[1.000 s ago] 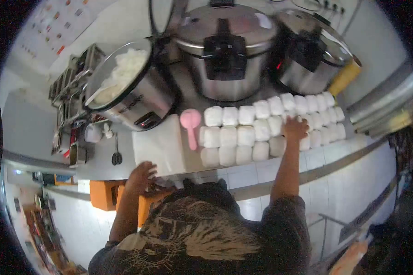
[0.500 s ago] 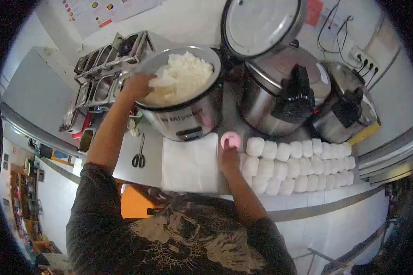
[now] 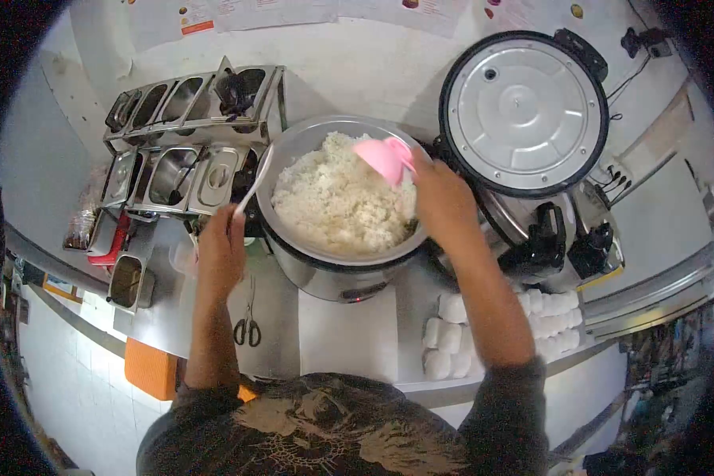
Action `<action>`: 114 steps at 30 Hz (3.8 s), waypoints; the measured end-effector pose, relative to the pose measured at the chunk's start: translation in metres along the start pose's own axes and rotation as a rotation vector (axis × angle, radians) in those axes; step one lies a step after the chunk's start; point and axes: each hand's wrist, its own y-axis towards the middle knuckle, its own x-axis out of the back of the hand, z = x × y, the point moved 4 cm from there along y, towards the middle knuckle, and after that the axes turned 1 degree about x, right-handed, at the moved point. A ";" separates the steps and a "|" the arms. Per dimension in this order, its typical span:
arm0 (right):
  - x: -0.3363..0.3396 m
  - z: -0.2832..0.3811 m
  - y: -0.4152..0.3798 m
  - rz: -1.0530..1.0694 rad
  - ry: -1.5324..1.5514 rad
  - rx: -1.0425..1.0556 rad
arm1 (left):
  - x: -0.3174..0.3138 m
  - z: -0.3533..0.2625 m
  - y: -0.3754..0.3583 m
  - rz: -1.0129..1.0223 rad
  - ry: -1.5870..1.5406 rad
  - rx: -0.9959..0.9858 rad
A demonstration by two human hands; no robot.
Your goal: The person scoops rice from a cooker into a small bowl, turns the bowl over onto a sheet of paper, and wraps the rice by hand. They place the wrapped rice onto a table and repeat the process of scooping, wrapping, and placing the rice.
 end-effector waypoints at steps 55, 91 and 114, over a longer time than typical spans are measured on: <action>-0.029 -0.009 -0.094 0.635 1.337 -0.463 | -0.111 -0.127 0.015 0.727 0.266 -0.438; -0.031 0.002 -0.100 0.708 1.467 -0.426 | -0.073 -0.129 0.011 0.522 0.250 -0.390; -0.145 0.024 -0.304 0.105 0.973 -0.014 | -0.113 0.078 -0.251 0.892 0.236 -0.222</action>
